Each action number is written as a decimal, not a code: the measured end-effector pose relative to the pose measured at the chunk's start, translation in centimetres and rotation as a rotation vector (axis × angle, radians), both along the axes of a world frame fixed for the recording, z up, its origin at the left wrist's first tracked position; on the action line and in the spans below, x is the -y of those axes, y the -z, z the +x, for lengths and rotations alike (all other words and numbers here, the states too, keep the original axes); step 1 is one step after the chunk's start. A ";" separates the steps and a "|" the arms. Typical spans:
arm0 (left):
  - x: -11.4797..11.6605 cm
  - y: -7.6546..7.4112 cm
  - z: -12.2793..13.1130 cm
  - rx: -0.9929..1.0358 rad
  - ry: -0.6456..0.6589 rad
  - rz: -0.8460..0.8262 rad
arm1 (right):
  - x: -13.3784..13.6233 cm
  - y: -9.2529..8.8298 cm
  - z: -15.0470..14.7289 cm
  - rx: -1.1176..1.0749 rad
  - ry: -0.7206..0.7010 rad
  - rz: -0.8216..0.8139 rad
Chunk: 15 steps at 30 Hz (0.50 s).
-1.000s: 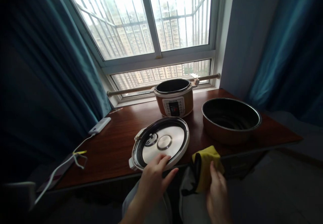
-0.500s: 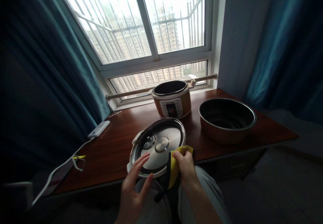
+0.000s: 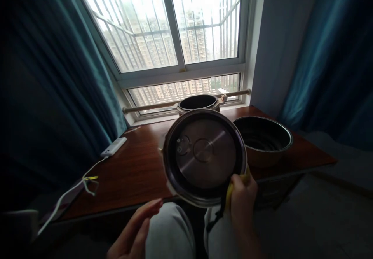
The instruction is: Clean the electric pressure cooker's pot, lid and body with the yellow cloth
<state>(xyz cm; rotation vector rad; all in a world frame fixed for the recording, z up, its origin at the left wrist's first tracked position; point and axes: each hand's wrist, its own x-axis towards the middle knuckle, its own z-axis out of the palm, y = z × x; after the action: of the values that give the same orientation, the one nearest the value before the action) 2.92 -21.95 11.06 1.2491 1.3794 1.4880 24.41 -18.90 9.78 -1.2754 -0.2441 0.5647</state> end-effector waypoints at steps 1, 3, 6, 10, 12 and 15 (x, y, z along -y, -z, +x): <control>-1.0 -1.4 1.4 0.098 0.163 -0.047 | -0.2 -0.3 0.0 0.168 0.095 0.016; -3.8 -4.5 4.2 0.381 0.413 -0.030 | -0.7 -0.7 0.0 0.543 0.269 0.003; -8.5 -8.7 7.3 0.704 0.647 -0.057 | -1.7 -0.8 0.3 1.017 0.447 -0.061; -12.4 -12.1 7.9 0.823 0.645 -0.151 | -3.4 -0.5 1.3 1.361 0.515 0.012; -13.3 -12.6 7.3 0.873 0.556 -0.171 | -4.4 -0.4 1.6 1.474 0.512 0.075; -14.0 -12.1 6.2 0.916 0.368 -0.192 | -6.0 -0.5 1.5 1.612 0.463 0.189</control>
<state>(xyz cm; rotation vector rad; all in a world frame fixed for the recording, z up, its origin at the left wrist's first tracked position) 9.11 -7.95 23.21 0.5168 0.6126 1.3485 25.96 -12.87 10.30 -1.2756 -1.2391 -0.9818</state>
